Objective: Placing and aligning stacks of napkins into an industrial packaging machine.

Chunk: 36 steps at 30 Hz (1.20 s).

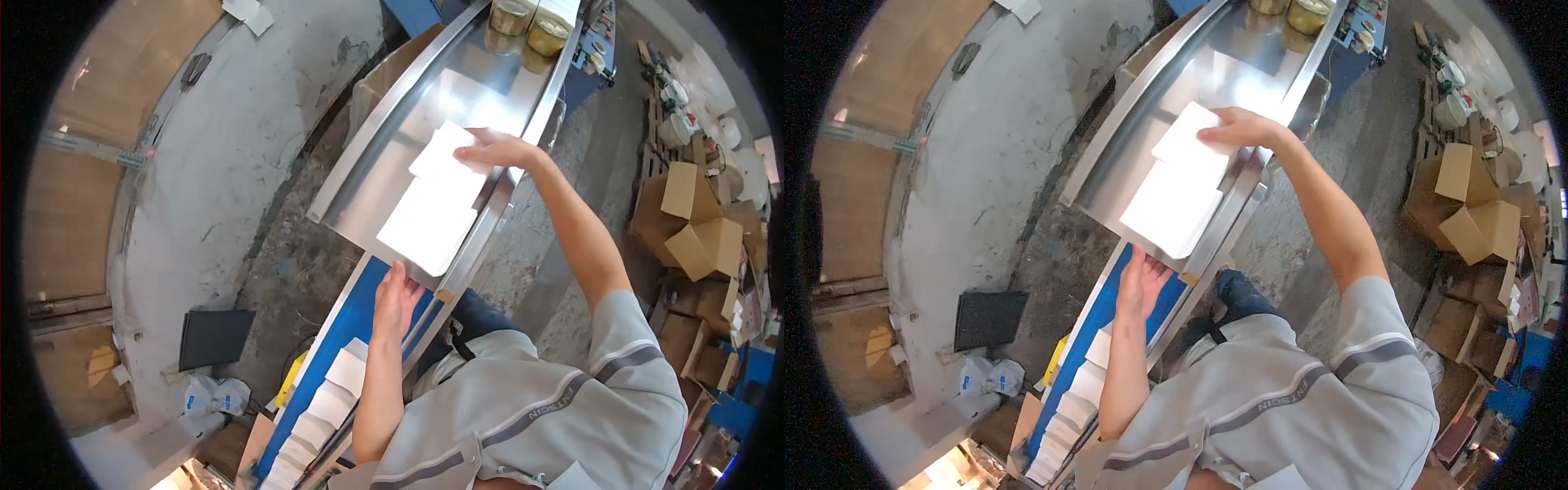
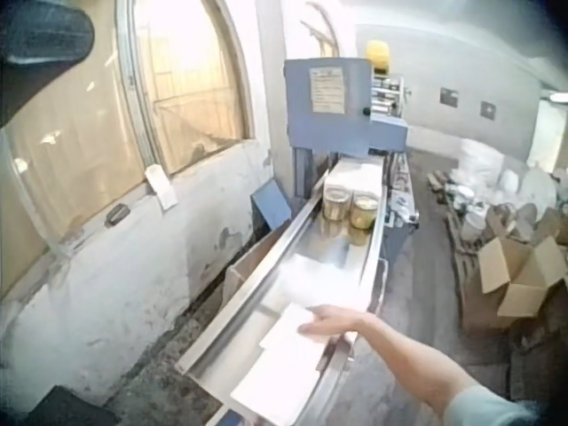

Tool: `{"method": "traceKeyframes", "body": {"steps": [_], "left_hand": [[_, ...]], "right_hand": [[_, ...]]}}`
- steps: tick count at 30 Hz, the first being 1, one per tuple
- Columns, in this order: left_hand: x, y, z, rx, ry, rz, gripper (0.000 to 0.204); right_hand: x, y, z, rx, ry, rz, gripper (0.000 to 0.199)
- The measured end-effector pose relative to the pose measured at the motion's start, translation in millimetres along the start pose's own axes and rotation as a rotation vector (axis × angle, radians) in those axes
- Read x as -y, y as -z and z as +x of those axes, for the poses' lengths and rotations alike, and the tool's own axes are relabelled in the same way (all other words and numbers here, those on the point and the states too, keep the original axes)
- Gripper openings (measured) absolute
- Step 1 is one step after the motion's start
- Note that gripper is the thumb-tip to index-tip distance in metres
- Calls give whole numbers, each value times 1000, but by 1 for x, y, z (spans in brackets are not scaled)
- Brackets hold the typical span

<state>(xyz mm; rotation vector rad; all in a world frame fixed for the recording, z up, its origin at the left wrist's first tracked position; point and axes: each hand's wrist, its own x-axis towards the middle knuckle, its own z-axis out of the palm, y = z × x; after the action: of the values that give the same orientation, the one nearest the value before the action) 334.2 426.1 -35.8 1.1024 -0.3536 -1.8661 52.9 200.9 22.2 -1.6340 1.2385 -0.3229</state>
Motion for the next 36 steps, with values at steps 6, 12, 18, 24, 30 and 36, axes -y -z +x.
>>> {"method": "traceKeyframes", "body": {"steps": [6, 12, 18, 24, 30, 36], "left_hand": [[7, 5, -4, -139, -62, -89, 61], [10, 56, -53, -345, -272, -130, 56], [-16, 86, -92, -896, -195, 1016, 69], [33, 116, -59, -830, -106, 1149, 81], [66, 173, -47, -772, -184, 720, 100], [61, 178, -36, -698, -101, 478, 94]], "right_hand": [[22, -39, -14, 129, 45, -135, 69], [108, -112, -88, -180, 497, 105, 59], [62, -287, -97, 212, 94, 408, 61], [16, -362, -47, 390, -454, 537, 62], [-5, -369, -28, 282, -379, 435, 82], [-2, -363, -11, 444, -303, 553, 101]]}}
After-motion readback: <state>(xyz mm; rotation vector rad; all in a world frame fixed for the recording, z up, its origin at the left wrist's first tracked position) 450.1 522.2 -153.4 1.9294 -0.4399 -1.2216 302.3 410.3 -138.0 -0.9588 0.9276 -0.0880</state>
